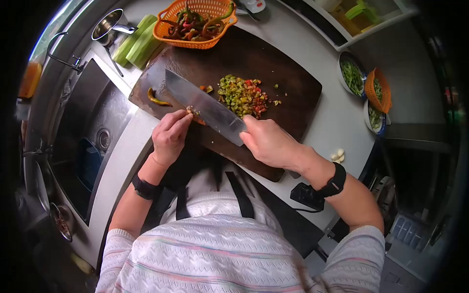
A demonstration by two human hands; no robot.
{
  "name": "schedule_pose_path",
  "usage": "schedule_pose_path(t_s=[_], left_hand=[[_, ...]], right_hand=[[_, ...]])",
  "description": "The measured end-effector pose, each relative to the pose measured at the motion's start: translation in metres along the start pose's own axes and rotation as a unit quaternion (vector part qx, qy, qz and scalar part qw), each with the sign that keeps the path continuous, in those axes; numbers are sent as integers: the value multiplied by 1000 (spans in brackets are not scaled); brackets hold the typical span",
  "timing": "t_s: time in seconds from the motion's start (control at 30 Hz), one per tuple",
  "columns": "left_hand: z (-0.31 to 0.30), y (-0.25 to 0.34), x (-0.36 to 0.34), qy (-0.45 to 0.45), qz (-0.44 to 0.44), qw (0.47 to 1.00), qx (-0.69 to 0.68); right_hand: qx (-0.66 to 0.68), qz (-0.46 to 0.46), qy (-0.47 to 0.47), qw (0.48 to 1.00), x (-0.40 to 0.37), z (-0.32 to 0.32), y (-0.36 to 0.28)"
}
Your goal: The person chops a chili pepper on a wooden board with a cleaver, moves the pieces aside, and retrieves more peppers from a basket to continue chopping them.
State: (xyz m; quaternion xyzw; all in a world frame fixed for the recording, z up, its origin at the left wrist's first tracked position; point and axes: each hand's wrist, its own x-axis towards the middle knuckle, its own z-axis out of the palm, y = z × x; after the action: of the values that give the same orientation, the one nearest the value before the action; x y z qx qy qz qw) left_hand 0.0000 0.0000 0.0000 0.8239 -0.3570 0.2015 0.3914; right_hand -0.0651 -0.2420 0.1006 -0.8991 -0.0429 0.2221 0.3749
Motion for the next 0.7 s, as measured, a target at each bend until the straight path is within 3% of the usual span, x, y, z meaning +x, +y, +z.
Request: schedule_pose_path(t_s=[0.2,0.3,0.37,0.7], left_hand=[[3,-5,6,5,17,1000,6],[6,-3,9,4,8,1000,-2],[7,-4,11,3,1,1000,9],[12,-9,18,-8,11,1000,-15]], right_hand=[[-24,-16,23,999,8,0,-4],[28,31,8,999,10,-8,-1],[167,131,-35,977,11,-11,0],[121,95,-23,988,14,-13,6]])
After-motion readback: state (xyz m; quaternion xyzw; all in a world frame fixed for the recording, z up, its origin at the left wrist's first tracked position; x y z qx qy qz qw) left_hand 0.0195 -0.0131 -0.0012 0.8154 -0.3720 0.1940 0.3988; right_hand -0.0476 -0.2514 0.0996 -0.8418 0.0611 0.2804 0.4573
